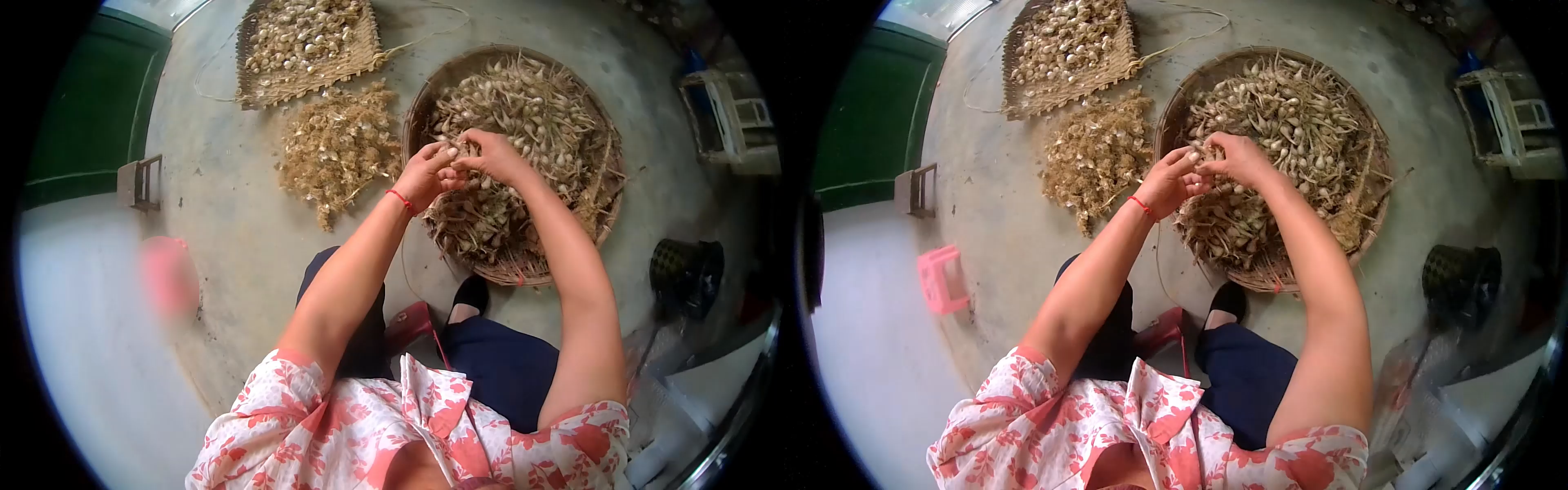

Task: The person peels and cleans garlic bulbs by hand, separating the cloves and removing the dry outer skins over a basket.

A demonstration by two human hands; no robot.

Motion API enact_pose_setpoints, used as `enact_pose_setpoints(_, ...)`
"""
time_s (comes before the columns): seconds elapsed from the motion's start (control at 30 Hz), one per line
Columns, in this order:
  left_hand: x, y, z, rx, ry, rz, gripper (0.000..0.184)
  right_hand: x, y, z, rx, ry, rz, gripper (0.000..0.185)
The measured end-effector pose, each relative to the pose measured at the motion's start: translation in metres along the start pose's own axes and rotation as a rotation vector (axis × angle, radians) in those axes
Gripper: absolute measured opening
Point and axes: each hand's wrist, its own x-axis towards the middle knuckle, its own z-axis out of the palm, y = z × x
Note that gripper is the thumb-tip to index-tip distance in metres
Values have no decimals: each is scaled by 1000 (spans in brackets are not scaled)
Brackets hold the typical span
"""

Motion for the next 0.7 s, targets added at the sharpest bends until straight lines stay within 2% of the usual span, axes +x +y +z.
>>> enact_pose_setpoints(0.07,4,-9,-3,32,20,-27,32,-17,-3,2,-141,31,-198,33)
enact_pose_setpoints(0.1,5,-12,-4,67,50,-44,29,-22,2,1,-149,36,-188,33)
enact_pose_setpoints(0.13,6,-14,-2,59,69,-46,22,-26,4,2,-64,83,-258,30)
enact_pose_setpoints(0.17,6,-15,0,53,59,-49,22,-30,6,2,21,131,-328,27)
enact_pose_setpoints(0.2,6,-16,3,1,38,-35,19,-36,9,0,297,95,-4,25)
enact_pose_setpoints(0.23,6,-17,5,-51,17,-20,17,-41,11,3,289,101,-1,25)
enact_pose_setpoints(0.3,6,-20,10,-62,12,-13,15,-46,21,12,906,187,79,23)
enact_pose_setpoints(0.33,3,-23,12,-78,43,0,15,-48,26,16,994,204,123,25)
enact_pose_setpoints(0.37,2,-25,12,-95,74,16,15,-47,31,14,989,207,120,25)
enact_pose_setpoints(0.43,0,-22,13,-3,78,25,15,-49,43,1,965,470,293,28)
enact_pose_setpoints(0.5,-4,-16,13,88,88,45,16,-64,31,-16,628,363,354,33)
enact_pose_setpoints(0.57,-7,-23,14,366,160,59,14,-69,0,-12,561,199,329,28)
enact_pose_setpoints(0.63,-5,-27,18,419,191,107,14,-65,-20,-1,308,-1,250,26)
enact_pose_setpoints(0.7,-6,-27,16,497,203,205,13,-56,-15,7,240,-18,222,25)
